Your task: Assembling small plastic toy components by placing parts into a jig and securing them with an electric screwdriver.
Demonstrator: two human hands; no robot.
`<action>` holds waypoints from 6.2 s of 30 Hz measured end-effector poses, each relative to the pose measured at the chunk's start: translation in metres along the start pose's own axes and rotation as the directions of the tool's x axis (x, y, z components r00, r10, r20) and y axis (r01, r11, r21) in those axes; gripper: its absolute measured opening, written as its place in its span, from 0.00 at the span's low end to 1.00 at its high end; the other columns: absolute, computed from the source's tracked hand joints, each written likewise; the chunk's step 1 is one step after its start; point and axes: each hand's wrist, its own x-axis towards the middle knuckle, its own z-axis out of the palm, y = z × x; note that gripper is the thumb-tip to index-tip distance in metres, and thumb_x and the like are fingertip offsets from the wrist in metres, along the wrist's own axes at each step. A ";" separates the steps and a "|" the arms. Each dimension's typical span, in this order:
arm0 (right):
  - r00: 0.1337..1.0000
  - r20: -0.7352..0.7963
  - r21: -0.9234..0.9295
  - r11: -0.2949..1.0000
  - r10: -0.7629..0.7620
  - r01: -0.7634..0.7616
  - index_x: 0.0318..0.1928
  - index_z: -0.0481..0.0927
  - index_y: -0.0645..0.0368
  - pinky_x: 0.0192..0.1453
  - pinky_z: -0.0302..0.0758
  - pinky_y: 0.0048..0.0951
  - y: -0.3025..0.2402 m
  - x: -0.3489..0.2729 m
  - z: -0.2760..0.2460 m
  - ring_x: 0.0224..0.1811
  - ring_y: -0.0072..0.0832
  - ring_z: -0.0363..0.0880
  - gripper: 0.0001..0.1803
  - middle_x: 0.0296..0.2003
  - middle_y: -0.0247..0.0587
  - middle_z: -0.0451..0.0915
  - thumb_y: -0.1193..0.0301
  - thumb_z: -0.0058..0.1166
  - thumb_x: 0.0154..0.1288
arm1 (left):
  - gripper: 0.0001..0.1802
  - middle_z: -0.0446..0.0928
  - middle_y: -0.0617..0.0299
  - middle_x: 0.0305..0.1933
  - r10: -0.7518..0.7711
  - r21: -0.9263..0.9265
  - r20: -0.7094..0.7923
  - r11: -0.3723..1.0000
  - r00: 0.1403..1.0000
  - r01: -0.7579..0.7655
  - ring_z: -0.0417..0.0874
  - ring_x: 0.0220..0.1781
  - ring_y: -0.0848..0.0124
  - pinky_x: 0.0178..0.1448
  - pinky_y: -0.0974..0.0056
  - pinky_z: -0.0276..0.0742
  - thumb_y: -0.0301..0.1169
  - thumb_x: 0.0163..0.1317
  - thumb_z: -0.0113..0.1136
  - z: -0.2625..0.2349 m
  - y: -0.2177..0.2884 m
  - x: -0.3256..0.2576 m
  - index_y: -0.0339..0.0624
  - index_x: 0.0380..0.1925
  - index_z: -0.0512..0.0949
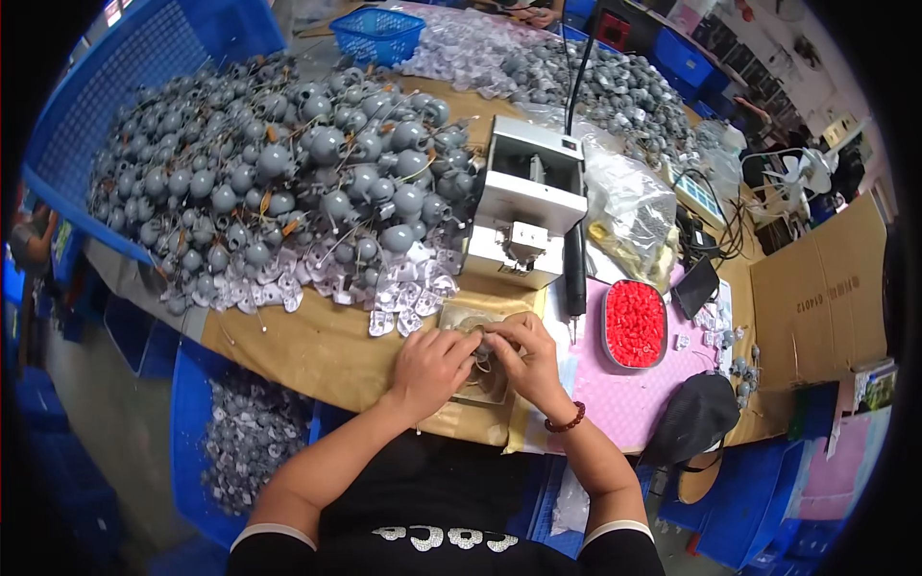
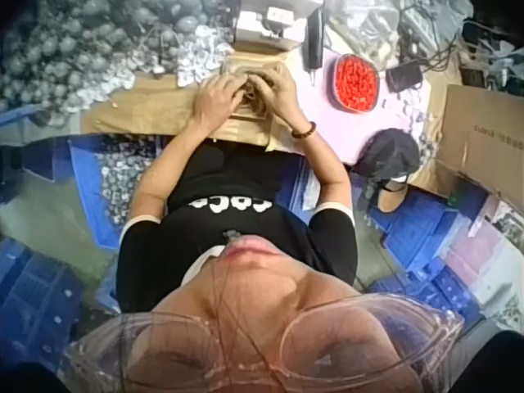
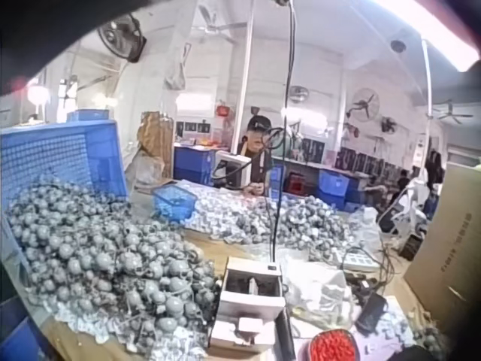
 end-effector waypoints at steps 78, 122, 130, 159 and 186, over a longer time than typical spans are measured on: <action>0.989 -0.118 -0.218 0.974 -0.088 0.061 0.43 0.84 0.65 0.45 0.78 0.29 0.017 -0.007 -0.100 0.39 0.30 0.83 0.09 0.37 0.42 0.83 0.83 0.61 0.63 | 0.10 0.78 0.57 0.50 0.054 -0.240 0.058 0.970 0.997 -0.039 0.77 0.54 0.54 0.57 0.55 0.77 0.26 0.53 0.73 -0.035 0.000 0.003 0.41 0.35 0.83; 0.992 0.111 0.717 0.687 0.057 -0.120 0.66 0.72 0.66 0.64 0.75 0.32 -0.106 0.023 -0.032 0.56 0.26 0.80 0.21 0.54 0.42 0.80 0.77 0.54 0.75 | 0.14 0.79 0.55 0.32 0.130 -0.190 -0.038 0.973 0.991 -0.135 0.82 0.32 0.56 0.37 0.55 0.77 0.32 0.62 0.69 -0.111 0.047 0.073 0.43 0.45 0.80; 0.904 0.376 0.652 0.635 0.203 -0.414 0.54 0.78 0.63 0.34 0.74 0.17 -0.097 0.001 -0.047 0.31 0.13 0.78 0.12 0.37 0.29 0.81 0.78 0.58 0.73 | 0.41 0.74 0.54 0.59 0.183 -0.307 -0.186 0.923 0.965 -0.234 0.77 0.58 0.52 0.59 0.50 0.76 0.33 0.50 0.79 -0.090 0.030 0.023 0.44 0.66 0.72; 0.861 0.415 -0.503 0.714 -0.295 0.487 0.43 0.82 0.58 0.32 0.80 0.33 -0.018 0.002 0.000 0.37 0.34 0.79 0.14 0.37 0.38 0.75 0.73 0.60 0.52 | 0.16 0.78 0.52 0.51 -0.201 -0.506 0.266 0.804 0.943 0.314 0.82 0.53 0.56 0.56 0.59 0.78 0.25 0.60 0.67 -0.037 0.003 -0.028 0.37 0.48 0.80; 0.954 0.298 -0.274 0.960 0.025 0.061 0.52 0.76 0.58 0.56 0.78 0.41 0.018 -0.037 -0.049 0.54 0.51 0.78 0.22 0.53 0.49 0.79 0.81 0.64 0.57 | 0.24 0.76 0.52 0.59 0.087 0.133 0.112 0.986 0.990 -0.102 0.75 0.64 0.57 0.70 0.43 0.64 0.30 0.55 0.69 -0.002 -0.001 -0.012 0.43 0.55 0.80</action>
